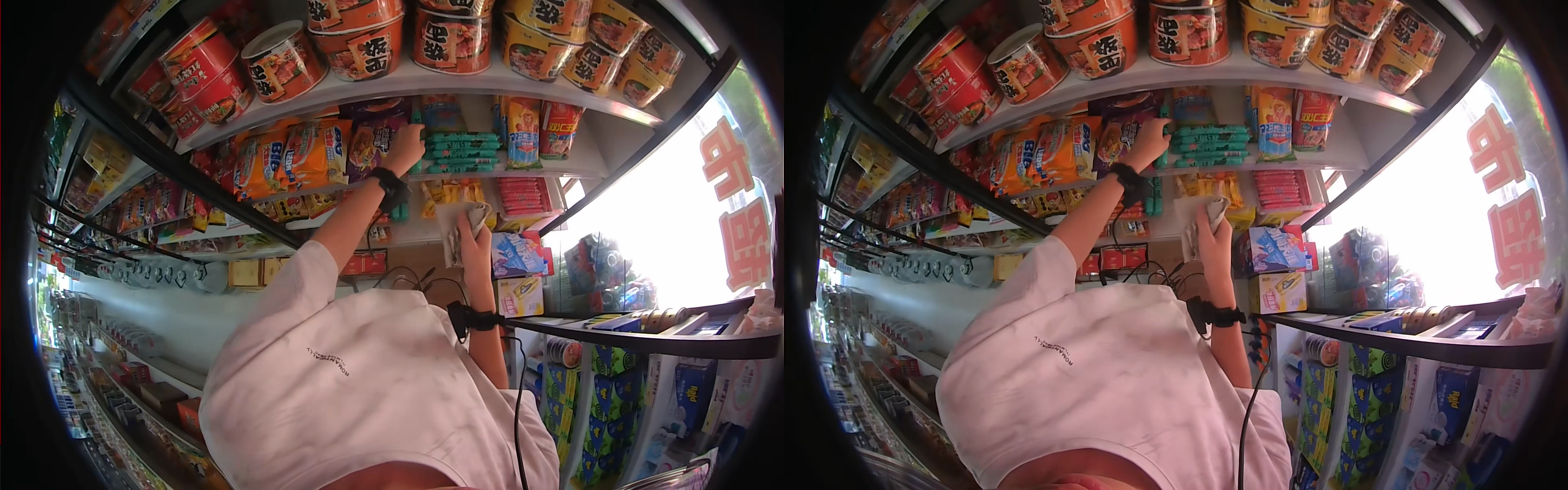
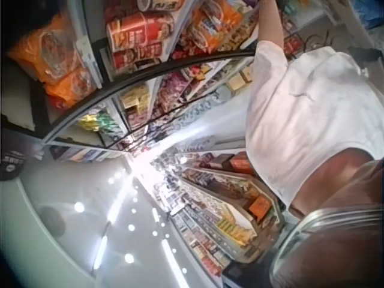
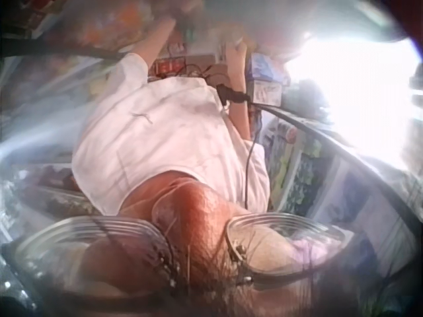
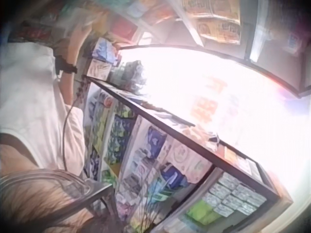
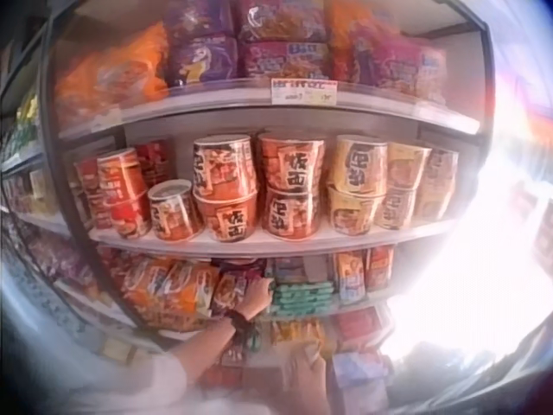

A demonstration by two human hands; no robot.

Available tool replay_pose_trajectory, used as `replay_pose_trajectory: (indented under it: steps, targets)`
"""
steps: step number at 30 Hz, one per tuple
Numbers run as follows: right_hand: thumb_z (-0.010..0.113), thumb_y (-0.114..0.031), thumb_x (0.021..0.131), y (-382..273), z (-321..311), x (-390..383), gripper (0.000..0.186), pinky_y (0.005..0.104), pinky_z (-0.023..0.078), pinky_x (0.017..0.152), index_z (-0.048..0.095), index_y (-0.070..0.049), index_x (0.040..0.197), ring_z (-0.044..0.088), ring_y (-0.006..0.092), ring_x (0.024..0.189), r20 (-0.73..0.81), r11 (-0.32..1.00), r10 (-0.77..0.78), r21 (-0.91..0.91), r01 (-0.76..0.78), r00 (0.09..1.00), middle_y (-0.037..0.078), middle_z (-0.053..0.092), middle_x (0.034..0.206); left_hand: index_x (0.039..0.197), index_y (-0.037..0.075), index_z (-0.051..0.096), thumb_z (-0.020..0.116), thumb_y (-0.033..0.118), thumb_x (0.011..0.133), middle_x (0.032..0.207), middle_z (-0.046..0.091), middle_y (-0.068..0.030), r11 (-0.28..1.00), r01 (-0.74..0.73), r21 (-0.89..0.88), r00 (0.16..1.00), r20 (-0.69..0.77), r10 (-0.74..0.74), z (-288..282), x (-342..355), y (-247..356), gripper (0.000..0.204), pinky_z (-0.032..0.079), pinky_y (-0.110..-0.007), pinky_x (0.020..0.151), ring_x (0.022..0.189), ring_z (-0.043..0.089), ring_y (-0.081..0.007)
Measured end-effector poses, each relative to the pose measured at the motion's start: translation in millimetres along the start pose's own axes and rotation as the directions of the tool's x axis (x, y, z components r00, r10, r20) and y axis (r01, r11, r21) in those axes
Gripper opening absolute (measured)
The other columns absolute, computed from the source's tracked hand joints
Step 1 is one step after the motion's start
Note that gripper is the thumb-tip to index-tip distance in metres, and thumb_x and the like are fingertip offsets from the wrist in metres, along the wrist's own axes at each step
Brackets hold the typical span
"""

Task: Organizing and cleaning snack items on supermarket shelves.

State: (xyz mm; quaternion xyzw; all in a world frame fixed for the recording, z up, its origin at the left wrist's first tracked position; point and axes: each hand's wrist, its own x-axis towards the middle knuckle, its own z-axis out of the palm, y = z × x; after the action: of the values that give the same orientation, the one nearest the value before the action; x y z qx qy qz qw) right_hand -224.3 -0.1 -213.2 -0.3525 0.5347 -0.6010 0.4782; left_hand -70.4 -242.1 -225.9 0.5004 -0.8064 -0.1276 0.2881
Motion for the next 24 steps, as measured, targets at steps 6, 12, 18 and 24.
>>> replay_pose_trajectory:
  steps: [6,12,18,24]
  targets:
    - [0.061,-0.026,0.097,-14,-9,-8,0.028,0.0252,0.037,0.057,0.056,-0.003,0.082,0.043,0.0042,0.066,-0.05,1.0,0.014,0.012,-0.013,0.999,-0.005,0.05,0.071,0.13,-0.007,0.053,0.066,0.009,0.088,0.114,0.059,-0.028,0.985,0.066,0.16,0.974,0.202,-0.098,6,9,-10,0.046,0.058,-0.045,0.076,0.092,0.063,-0.0406]
    - [0.06,-0.027,0.098,-8,-7,-4,0.029,0.0252,0.037,0.059,0.056,-0.003,0.081,0.043,0.0042,0.068,-0.019,1.0,0.004,0.013,-0.004,1.0,-0.006,0.05,0.072,0.109,-0.007,0.061,0.063,0.011,0.092,0.098,0.064,-0.0244,0.957,-0.016,0.291,1.0,-0.003,0.018,3,0,-19,0.025,0.056,-0.044,0.065,0.075,0.064,-0.0356]
    - [0.06,-0.028,0.098,21,-13,7,0.026,0.0243,0.041,0.066,0.062,-0.002,0.1,0.048,0.0063,0.075,-0.072,0.98,0.141,0.152,-0.129,0.987,-0.003,0.057,0.083,0.085,0.0,0.063,0.065,0.025,0.094,0.071,0.067,-0.0068,0.884,0.195,-0.425,0.808,0.58,0.101,-57,-67,27,0.027,0.051,-0.03,0.059,0.061,0.063,-0.0162]
    - [0.058,-0.031,0.099,45,18,25,0.032,0.0244,0.045,0.073,0.059,-0.001,0.113,0.052,0.0059,0.083,0.011,0.928,0.331,0.177,-0.327,0.944,-0.003,0.059,0.095,0.089,0.002,0.064,0.065,0.03,0.095,0.072,0.066,-0.0021,0.824,0.47,-0.317,0.554,0.833,0.004,-31,-139,-38,0.028,0.05,-0.027,0.062,0.069,0.064,-0.0102]
